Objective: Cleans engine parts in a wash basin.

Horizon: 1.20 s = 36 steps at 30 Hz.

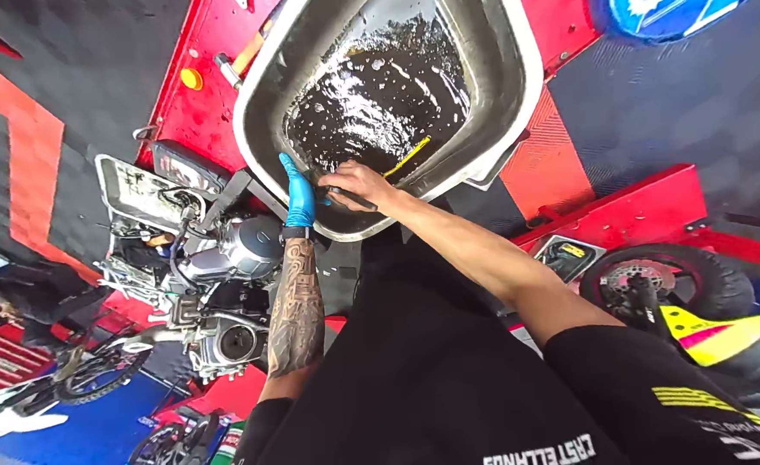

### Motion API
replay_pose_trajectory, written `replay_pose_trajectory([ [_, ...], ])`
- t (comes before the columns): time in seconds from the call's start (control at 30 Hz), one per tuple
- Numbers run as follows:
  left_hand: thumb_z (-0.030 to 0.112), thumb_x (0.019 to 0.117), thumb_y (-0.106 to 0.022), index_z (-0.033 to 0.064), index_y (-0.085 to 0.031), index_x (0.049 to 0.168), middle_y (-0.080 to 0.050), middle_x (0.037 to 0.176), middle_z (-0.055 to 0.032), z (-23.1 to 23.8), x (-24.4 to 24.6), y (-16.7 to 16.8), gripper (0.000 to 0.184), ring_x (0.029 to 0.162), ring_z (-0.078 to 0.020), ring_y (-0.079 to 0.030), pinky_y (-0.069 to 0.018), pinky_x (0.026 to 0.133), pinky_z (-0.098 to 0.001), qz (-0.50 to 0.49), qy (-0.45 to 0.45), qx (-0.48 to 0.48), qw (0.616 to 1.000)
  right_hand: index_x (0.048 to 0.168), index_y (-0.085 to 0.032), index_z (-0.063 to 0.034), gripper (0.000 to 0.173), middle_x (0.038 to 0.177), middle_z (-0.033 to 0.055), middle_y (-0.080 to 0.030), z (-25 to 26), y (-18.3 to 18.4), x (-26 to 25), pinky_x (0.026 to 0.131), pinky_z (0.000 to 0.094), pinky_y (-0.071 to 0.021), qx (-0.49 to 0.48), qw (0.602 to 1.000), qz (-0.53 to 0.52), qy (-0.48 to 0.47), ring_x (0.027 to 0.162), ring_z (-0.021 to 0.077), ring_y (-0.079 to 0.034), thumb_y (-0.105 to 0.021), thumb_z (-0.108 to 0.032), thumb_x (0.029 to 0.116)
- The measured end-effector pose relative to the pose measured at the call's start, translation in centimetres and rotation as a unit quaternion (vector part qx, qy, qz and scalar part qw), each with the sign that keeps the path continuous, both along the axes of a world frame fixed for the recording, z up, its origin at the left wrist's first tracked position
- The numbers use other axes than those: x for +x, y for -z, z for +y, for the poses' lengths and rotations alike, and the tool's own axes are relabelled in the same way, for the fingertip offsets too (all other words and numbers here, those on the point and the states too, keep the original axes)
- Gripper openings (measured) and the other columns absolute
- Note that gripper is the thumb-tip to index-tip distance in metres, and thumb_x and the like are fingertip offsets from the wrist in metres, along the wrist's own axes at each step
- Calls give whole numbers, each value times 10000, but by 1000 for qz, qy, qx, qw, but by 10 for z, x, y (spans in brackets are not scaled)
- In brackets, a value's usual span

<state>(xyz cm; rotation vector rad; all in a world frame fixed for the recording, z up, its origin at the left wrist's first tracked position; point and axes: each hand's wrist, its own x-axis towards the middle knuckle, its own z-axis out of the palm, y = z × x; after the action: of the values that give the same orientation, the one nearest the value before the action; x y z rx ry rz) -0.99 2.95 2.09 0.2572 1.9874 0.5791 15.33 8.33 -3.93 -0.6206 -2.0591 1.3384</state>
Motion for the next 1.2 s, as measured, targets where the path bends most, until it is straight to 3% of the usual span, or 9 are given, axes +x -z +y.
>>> replay_pose_trajectory([
  [0.1, 851, 907, 25, 184, -664, 1197, -708, 911, -78, 1, 1, 7, 1002, 710, -217, -645, -534, 567, -430, -4, -3, -20, 1000, 1135, -737, -87, 264, 911, 116, -741, 13, -3, 0, 920, 484, -532, 5, 996, -88, 24, 911, 292, -708, -605, -184, 928],
  [0.23, 749, 1009, -105, 205, -461, 1531, -570, 1471, -52, 7, 5, -5, 834, 1334, -209, -548, -479, 1081, -521, -12, -30, 39, 999, 1168, -737, -48, 256, 1001, 119, -760, 1, -23, -13, 962, 453, -563, -48, 993, 0, 104, 975, 263, -721, -634, -107, 941],
  [0.33, 608, 1070, -21, 50, -617, 1303, -683, 1220, -129, 18, 12, -16, 849, 1082, -193, -657, -555, 921, -430, -2, -10, 62, 998, 1141, -744, -64, 261, 949, 109, -749, -6, 0, -6, 900, 450, -572, -68, 996, -13, 65, 920, 257, -715, -641, -116, 907],
  [0.4, 483, 1110, 1, -69, -555, 1334, -651, 1264, -217, 22, 14, -29, 815, 1110, -254, -664, -547, 943, -411, -36, 17, 50, 998, 1114, -748, -82, 251, 940, 95, -753, 4, 1, -1, 883, 453, -577, -80, 991, -72, 83, 919, 246, -722, -639, -131, 894],
  [0.6, 541, 1107, -173, 161, -670, 1274, -699, 1210, -34, 12, 2, -12, 647, 1126, -152, -646, -530, 993, -433, 20, 63, 95, 993, 1173, -736, -55, 253, 1032, 106, -757, -5, -13, -10, 907, 400, -591, -137, 988, 18, 76, 961, 211, -724, -674, -107, 933],
  [0.77, 475, 1119, -225, 165, -639, 1277, -698, 1131, -39, -1, -8, 4, 541, 997, -182, -678, -586, 863, -432, -50, -31, 146, 988, 1113, -742, -171, 248, 933, 32, -754, 27, -3, 1, 774, 478, -589, -157, 975, -148, 52, 854, 193, -721, -665, -216, 881],
  [0.97, 407, 1115, -184, 111, -573, 1364, -657, 1293, -89, 10, -18, -5, 548, 1162, -218, -645, -555, 950, -442, -187, -197, 189, 944, 1331, -651, -137, 412, 1102, 191, -709, 25, 38, -12, 876, 567, -566, -131, 946, -297, 1, 1038, 375, -693, -644, -234, 930],
  [1.07, 417, 1125, -213, 80, -575, 1364, -666, 1246, -119, 23, -21, 0, 549, 1117, -246, -657, -567, 916, -465, -189, -208, 192, 940, 1255, -701, -158, 364, 970, 112, -751, 19, 30, -14, 788, 524, -587, -177, 955, -230, 67, 893, 279, -730, -631, -216, 902],
  [1.2, 338, 1119, -239, 118, -600, 1329, -671, 1234, -56, 24, -11, 2, 472, 1133, -185, -644, -554, 957, -432, -138, -132, 205, 960, 1250, -710, -76, 329, 1097, 69, -763, 14, -29, -24, 848, 378, -619, -208, 960, -12, 186, 939, 143, -735, -683, -110, 924],
])
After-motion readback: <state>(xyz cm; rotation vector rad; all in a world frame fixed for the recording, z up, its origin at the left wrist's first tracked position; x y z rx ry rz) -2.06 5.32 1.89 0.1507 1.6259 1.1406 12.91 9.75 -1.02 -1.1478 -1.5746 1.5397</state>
